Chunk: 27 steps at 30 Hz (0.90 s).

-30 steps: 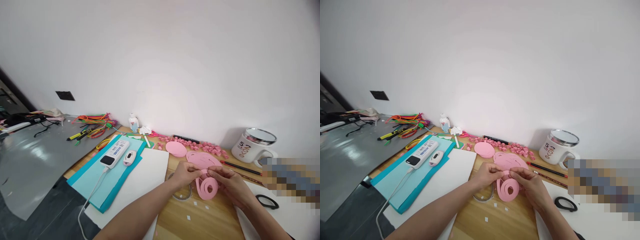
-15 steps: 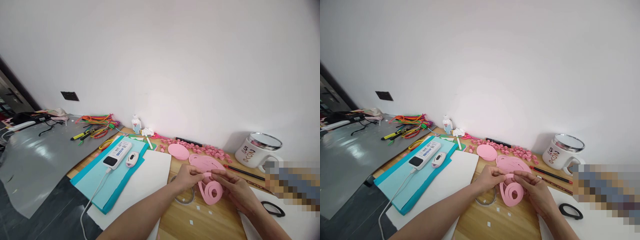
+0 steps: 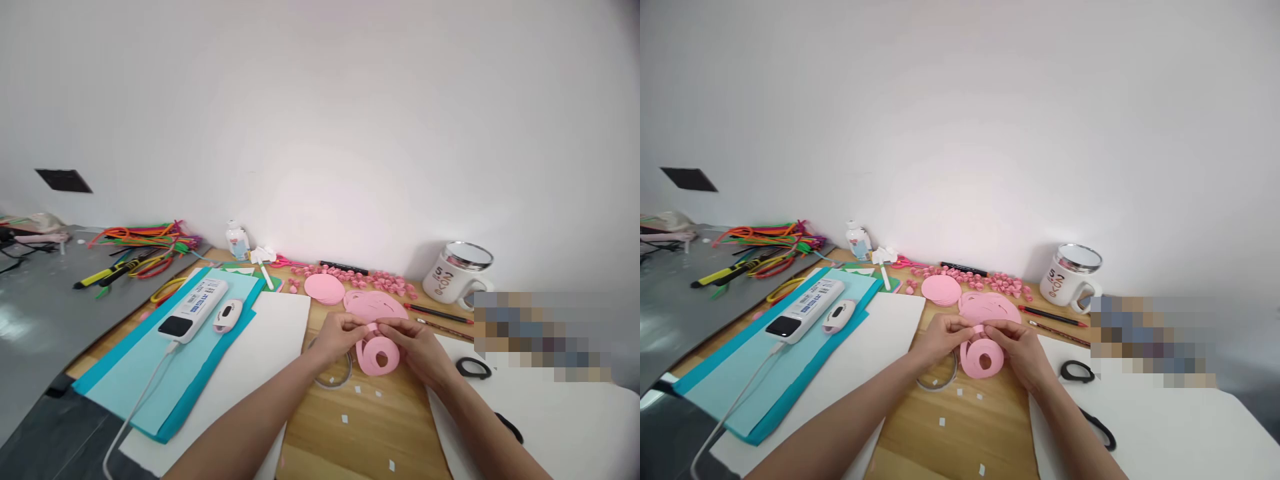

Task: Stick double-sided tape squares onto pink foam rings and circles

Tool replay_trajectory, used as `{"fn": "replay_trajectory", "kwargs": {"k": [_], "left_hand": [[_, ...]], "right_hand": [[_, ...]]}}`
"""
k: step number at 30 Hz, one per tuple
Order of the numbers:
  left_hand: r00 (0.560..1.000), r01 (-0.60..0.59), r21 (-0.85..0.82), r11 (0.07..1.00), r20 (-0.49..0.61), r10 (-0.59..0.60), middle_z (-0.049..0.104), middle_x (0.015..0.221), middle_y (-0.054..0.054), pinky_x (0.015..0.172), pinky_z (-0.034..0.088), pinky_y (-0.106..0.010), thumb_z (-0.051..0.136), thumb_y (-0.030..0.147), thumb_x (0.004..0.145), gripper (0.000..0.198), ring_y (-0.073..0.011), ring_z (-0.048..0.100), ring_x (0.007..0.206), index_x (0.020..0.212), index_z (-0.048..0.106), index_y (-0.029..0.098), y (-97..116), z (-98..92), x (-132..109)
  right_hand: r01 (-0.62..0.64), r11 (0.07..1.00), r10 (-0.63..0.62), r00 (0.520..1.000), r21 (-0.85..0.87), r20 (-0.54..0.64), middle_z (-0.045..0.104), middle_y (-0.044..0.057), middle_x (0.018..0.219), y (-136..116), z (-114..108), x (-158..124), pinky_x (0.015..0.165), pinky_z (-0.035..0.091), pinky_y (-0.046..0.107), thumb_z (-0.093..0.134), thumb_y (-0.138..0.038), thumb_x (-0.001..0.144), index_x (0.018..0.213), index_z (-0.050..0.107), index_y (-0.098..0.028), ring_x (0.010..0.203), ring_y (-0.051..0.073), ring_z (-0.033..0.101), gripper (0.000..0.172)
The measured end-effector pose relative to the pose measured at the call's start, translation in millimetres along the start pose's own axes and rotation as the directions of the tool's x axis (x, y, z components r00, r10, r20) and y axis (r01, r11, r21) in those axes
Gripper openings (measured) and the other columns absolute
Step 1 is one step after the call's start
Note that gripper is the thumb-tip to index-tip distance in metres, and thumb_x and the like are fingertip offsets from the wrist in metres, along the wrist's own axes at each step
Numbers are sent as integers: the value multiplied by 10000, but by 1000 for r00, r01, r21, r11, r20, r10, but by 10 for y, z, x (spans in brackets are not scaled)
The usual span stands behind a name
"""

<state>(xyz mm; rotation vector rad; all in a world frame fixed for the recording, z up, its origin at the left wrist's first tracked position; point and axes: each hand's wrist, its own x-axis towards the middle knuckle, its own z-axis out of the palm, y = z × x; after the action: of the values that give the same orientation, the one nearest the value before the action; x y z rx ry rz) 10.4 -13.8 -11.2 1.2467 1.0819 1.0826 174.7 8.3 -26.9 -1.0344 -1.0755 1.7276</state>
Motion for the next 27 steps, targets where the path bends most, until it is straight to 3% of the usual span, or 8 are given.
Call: {"fn": "replay_trajectory", "kwargs": {"k": [4,13,18,23,27], "left_hand": [[1000,11,-16,1000,7,-11,691,714,-72,570,452,-239,628,315,671,231,-160,612,627,773,673,112,18,-13,11],[1000,21,6,1000,16,-21,688,687,-75,570,465,-249,646,309,659,206,-174,616,632,706,666,110,96,11,-2],[1000,8,26,1000,19,-8,687,709,-73,551,450,-234,642,330,665,229,-169,607,637,727,672,111,73,-2,2],[1000,-5,60,998,9,4,685,737,-67,549,424,-219,633,335,677,237,-156,590,658,761,679,118,66,-16,2],[999,30,41,999,7,-31,678,710,-61,516,412,-221,645,350,657,254,-148,580,600,751,679,117,63,-14,5]], "right_hand": [[12,1000,-12,1000,1,-5,691,60,742,-31,8,-6,558,476,270,747,-312,551,781,669,-162,649,186,620,286],[38,999,-37,998,27,-52,656,13,600,-77,19,-7,436,407,218,776,-288,494,690,660,-167,488,119,547,258],[62,998,-62,996,-9,-57,657,19,608,-60,3,6,450,408,220,767,-306,505,683,669,-163,493,117,541,249],[50,999,-50,999,-16,-18,688,50,756,-64,-13,14,539,452,245,744,-323,543,755,683,-171,633,160,595,269],[45,999,-44,998,2,-36,690,39,741,-70,-8,15,508,441,241,749,-327,530,758,679,-183,607,157,595,279]]}}
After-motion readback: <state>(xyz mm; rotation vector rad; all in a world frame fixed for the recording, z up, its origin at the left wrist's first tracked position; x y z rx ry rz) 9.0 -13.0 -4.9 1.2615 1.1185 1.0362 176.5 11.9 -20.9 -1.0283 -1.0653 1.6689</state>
